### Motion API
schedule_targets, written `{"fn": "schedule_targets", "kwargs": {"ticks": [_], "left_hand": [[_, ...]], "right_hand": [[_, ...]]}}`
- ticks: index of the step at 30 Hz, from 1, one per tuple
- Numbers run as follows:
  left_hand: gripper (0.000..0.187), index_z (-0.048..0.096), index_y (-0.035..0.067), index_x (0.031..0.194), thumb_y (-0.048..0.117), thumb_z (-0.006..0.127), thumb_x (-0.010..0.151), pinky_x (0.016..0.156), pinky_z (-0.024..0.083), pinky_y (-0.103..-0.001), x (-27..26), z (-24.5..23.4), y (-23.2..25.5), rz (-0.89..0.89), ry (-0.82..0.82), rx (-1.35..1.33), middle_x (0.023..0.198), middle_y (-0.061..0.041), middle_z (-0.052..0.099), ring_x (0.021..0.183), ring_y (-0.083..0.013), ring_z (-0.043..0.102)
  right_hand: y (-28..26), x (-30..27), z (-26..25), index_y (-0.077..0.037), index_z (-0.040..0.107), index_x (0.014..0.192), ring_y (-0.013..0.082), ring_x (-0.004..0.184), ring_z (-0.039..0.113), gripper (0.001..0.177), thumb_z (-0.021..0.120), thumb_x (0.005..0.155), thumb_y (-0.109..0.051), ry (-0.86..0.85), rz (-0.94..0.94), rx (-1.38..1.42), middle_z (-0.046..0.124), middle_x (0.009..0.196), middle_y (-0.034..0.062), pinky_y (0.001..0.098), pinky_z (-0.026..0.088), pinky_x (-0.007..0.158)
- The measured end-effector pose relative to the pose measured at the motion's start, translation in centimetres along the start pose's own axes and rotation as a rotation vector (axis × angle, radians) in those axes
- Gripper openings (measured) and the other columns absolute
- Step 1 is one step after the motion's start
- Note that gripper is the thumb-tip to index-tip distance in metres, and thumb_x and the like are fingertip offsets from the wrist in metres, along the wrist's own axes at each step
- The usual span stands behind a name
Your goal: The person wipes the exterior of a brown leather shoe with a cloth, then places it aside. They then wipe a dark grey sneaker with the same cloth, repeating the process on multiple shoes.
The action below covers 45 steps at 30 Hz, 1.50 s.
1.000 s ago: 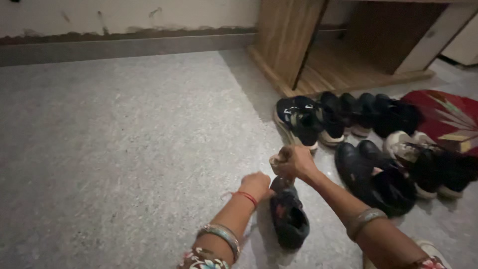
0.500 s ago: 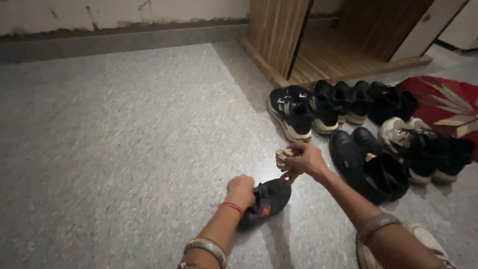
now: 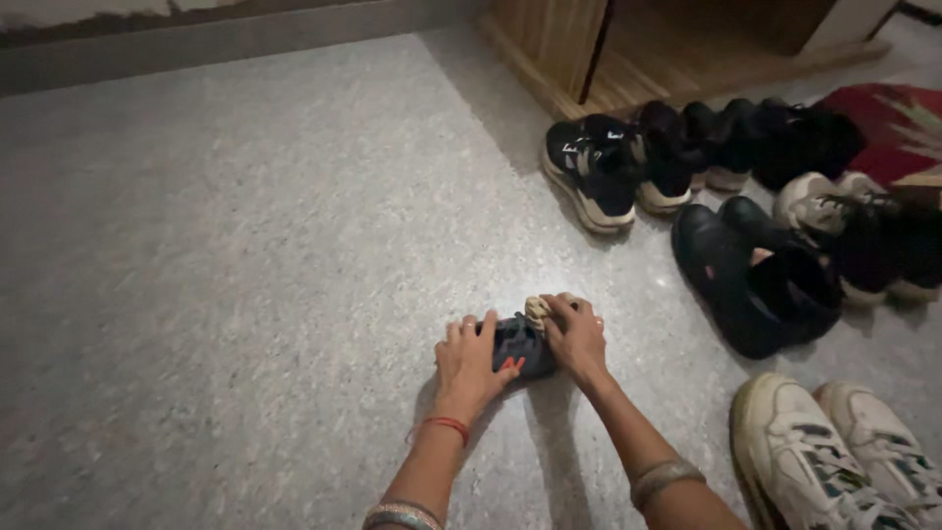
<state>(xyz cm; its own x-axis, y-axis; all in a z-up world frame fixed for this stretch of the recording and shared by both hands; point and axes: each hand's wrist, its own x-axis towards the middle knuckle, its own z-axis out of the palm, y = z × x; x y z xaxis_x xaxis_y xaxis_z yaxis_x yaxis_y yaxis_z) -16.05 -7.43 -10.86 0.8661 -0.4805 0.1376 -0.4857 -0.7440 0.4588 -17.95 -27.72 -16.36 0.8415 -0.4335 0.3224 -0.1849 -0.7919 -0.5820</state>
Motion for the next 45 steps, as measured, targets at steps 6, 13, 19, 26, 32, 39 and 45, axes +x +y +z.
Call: {"fn": "schedule_targets", "kwargs": {"ticks": [6,13,19,26,32,39,45], "left_hand": [[0.07,0.06,0.015,0.119,0.05,0.09,0.066,0.089,0.05,-0.051,1.2,0.5,0.6,-0.123,-0.057,0.041,0.12,-0.014,0.059,0.116,-0.036,0.055],[0.074,0.064,0.015,0.109,0.057,0.093,0.056,0.083,0.054,-0.046,3.1,0.7,-0.2,0.039,-0.119,0.08,0.106,-0.011,0.066,0.101,-0.0312,0.065],[0.073,0.065,0.013,0.107,0.057,0.094,0.055,0.082,0.055,-0.047,3.4,1.4,0.0,-0.039,-0.086,0.079,0.105,-0.013,0.067,0.1,-0.0329,0.067],[0.082,0.062,0.011,0.112,0.057,0.096,0.054,0.085,0.055,-0.047,2.9,0.9,0.0,0.01,-0.142,0.126,0.107,-0.013,0.066,0.103,-0.0336,0.066],[0.093,0.054,0.011,0.124,0.052,0.097,0.053,0.084,0.056,-0.045,2.6,0.5,0.9,-0.008,-0.159,0.222,0.113,-0.013,0.064,0.105,-0.033,0.066],[0.089,0.056,0.012,0.123,0.048,0.097,0.053,0.084,0.056,-0.046,2.1,1.5,0.5,0.01,-0.127,0.207,0.11,-0.013,0.065,0.103,-0.0338,0.066],[0.084,0.055,0.008,0.123,0.046,0.095,0.059,0.085,0.056,-0.045,0.9,2.6,1.5,-0.019,-0.05,0.186,0.11,-0.014,0.065,0.102,-0.0332,0.067]], "right_hand": [[-1.3,-5.8,0.7,-0.021,0.073,0.123,0.0366,0.106,0.062,0.038,0.068,0.087,-0.013,0.172,0.087,-0.074,0.067,0.11,0.0159,0.0499,0.044,0.095],[1.5,0.6,-0.7,-0.024,0.076,0.111,0.0347,0.099,0.064,0.028,0.069,0.086,-0.014,0.071,0.033,-0.29,0.07,0.104,0.0124,0.0471,0.048,0.091],[-0.2,-2.8,-0.7,-0.021,0.071,0.121,0.0383,0.1,0.062,0.039,0.069,0.084,-0.01,0.107,-0.075,-0.181,0.068,0.106,0.0161,0.0508,0.049,0.088],[1.7,-3.2,-2.0,-0.018,0.072,0.118,0.0403,0.097,0.059,0.039,0.072,0.08,-0.01,0.034,-0.057,-0.205,0.061,0.105,0.0205,0.0503,0.049,0.083],[1.3,1.4,-0.8,-0.017,0.073,0.112,0.0421,0.101,0.06,0.029,0.074,0.083,-0.018,0.101,-0.043,-0.227,0.064,0.109,0.0194,0.0514,0.049,0.088],[-0.8,-7.1,0.8,-0.019,0.073,0.115,0.0418,0.099,0.06,0.029,0.074,0.087,-0.018,0.167,0.082,-0.024,0.064,0.108,0.0187,0.0515,0.049,0.085],[2.0,-0.1,-1.1,-0.022,0.076,0.111,0.0419,0.1,0.061,0.033,0.075,0.079,-0.012,0.114,-0.118,-0.16,0.064,0.108,0.0174,0.0507,0.05,0.085]]}}
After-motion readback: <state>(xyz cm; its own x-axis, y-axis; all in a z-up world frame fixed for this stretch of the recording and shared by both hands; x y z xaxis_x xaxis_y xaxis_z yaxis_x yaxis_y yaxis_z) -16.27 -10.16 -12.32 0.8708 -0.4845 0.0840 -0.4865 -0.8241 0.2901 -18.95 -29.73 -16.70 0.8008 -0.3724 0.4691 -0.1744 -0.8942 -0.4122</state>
